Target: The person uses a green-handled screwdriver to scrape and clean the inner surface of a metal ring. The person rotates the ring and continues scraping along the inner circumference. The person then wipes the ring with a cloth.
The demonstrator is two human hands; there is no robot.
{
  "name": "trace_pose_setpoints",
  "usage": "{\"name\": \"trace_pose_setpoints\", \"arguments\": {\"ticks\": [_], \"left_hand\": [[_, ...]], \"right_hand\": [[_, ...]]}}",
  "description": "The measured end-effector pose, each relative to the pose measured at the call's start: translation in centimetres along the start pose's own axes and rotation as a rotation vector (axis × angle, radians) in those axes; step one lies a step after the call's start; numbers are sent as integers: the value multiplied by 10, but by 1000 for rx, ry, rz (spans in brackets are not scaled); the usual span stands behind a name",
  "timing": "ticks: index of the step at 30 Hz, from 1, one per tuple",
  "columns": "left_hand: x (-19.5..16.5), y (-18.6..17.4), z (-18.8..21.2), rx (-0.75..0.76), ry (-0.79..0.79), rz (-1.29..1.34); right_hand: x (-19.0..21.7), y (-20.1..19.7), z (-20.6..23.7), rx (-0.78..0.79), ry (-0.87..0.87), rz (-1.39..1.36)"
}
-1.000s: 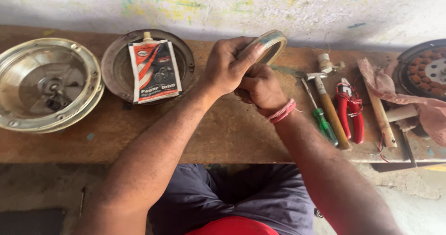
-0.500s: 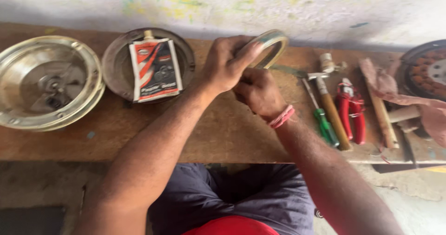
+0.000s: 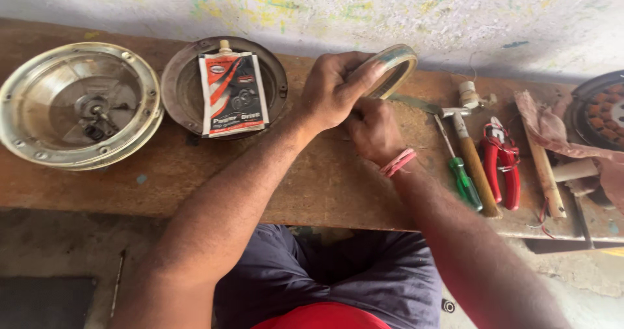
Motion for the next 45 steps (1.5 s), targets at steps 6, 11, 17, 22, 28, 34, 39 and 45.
{"name": "trace_pose_setpoints", "arguments": {"ticks": [6,11,17,22,28,34,39,45], "left_hand": [[7,3,0,-6,-27,12],[11,2,-3,-16,-160,-71],[2,1,-3,-16,-23,43],[-2,-2,-3,-28,-26,29],[-3,3,-5,-8,-16,-6],[-1,2,-4,-37,-74,-50],[-4,-1,-1,-42,-63,-1],[-1,3,-3,-10,-85,-9]], "right_hand": [[0,2,-3,45,-31,-162],[16,-23,-5,-78,-384,627],[12,-4,3,-66,-145,-173],[2,9,7,17,287,-574],[29,-31,5,-121,-498,608],[-3,12,13,41,173,-435],[11,-8,8,-27,-295,-121],[20,-27,3,-57,-500,582]]}}
Point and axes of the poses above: each hand's wrist, its own z-axis away from the middle knuckle, its own y-axis out of the palm, x = y × z, the point moved 4 cm from there along -z, towards the middle knuckle, and after that the axes turned 5 degrees about -y, right-handed, at the moved point
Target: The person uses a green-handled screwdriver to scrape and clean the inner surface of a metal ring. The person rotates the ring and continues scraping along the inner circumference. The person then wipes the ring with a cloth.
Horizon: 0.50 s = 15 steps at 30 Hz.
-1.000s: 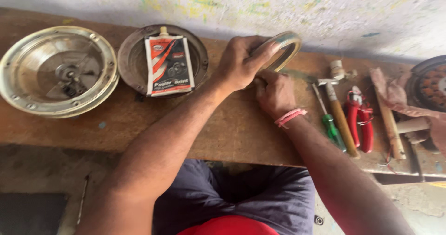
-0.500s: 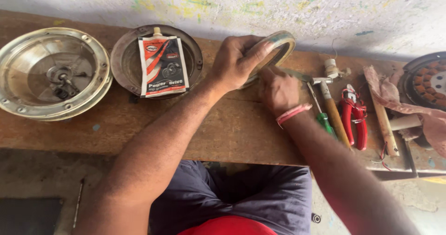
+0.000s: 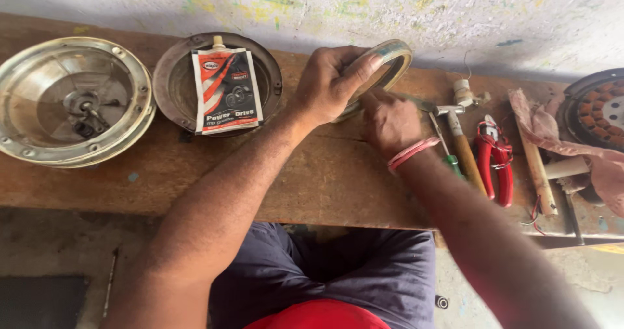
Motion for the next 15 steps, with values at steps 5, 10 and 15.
{"name": "trace_pose_setpoints", "arguments": {"ticks": [5,10,15], "left_hand": [[1,-2,0,-7,43,42],[2,-4,1,-13,39,3],[4,0,-5,24,-24,-30]], "right_hand": [[5,40,14,23,638,-1268],[7,24,5,-58,332,-596],[-2,-2,-7,-22,-19,27]]}}
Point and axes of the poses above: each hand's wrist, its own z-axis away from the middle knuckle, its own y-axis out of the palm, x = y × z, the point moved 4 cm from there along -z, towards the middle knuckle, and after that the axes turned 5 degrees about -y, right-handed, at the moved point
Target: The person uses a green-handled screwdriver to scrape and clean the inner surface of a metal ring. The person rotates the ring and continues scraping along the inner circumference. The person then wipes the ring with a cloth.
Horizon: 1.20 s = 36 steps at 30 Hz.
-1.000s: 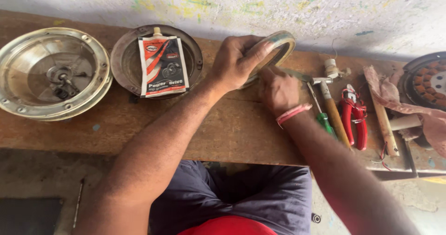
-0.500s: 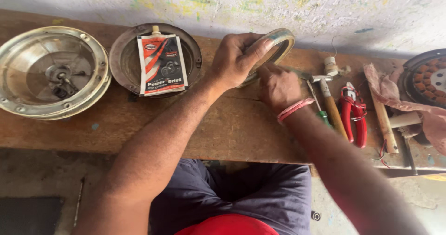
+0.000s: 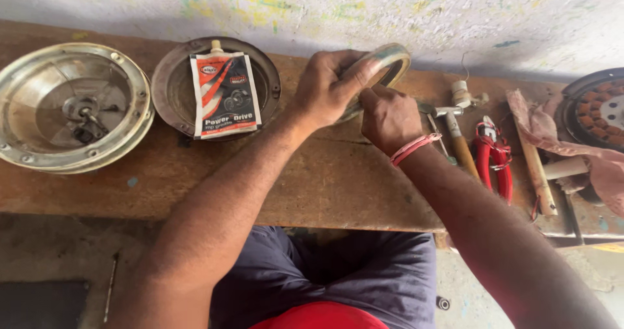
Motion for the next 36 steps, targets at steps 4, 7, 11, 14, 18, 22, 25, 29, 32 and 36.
{"name": "trace_pose_setpoints", "arguments": {"ticks": [4,7,11,14,18,22,25,29,32,36], "left_hand": [[-3,0,3,-51,87,-4],[0,-1,6,-36,25,19],[-3,-4,5,-40,68,32],[-1,-1,3,-35,14,1],[-3,0,3,-24,68,28],[-3,-4,5,-27,90,48],[-4,-6,6,-7,72,107],[-8,-4,9,-45,48,-7],[-11,-1,8,-41,42,-33],[-5,-5,11,-12,-13,-83]], "right_hand": [[6,13,6,-112,108,-489],[9,47,18,45,711,-1485],[8,34,14,-83,533,-1083],[7,4,6,-69,58,-125],[1,3,4,-10,78,-43],[7,40,16,109,713,-1231],[13,27,15,-24,436,-836],[12,13,11,-18,141,-302],[-7,13,7,101,140,42],[-17,17,17,-30,160,-72]]}}
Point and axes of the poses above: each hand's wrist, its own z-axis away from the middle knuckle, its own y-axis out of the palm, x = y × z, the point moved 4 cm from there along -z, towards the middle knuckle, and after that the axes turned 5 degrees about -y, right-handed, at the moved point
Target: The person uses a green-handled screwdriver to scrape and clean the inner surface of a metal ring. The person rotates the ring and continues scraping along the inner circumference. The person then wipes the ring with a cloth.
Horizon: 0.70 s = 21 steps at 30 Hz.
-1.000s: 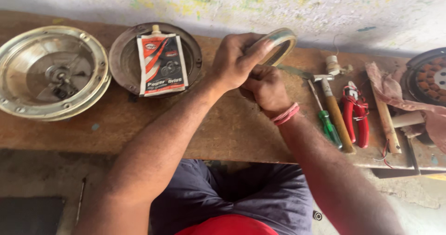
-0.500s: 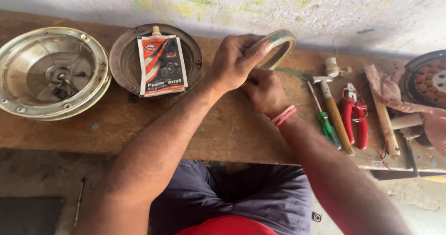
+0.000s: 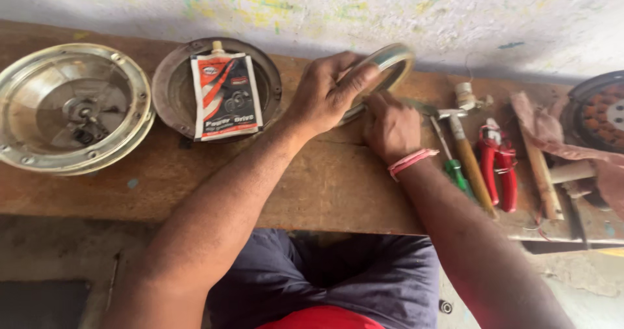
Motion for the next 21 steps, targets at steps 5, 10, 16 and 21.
{"name": "trace_pose_setpoints", "arguments": {"ticks": [5,10,16,21], "left_hand": [[19,1,6,222,-28,-52],[29,11,1,219,-79,-71],[13,7,1,137,-94,231],[-2,-5,-2,-16,21,30]], "right_hand": [[-7,0,9,-48,42,-114],[-1,-7,3,-68,47,-198],[32,-4,8,68,-102,-726],[33,21,12,143,351,-1382]]}}
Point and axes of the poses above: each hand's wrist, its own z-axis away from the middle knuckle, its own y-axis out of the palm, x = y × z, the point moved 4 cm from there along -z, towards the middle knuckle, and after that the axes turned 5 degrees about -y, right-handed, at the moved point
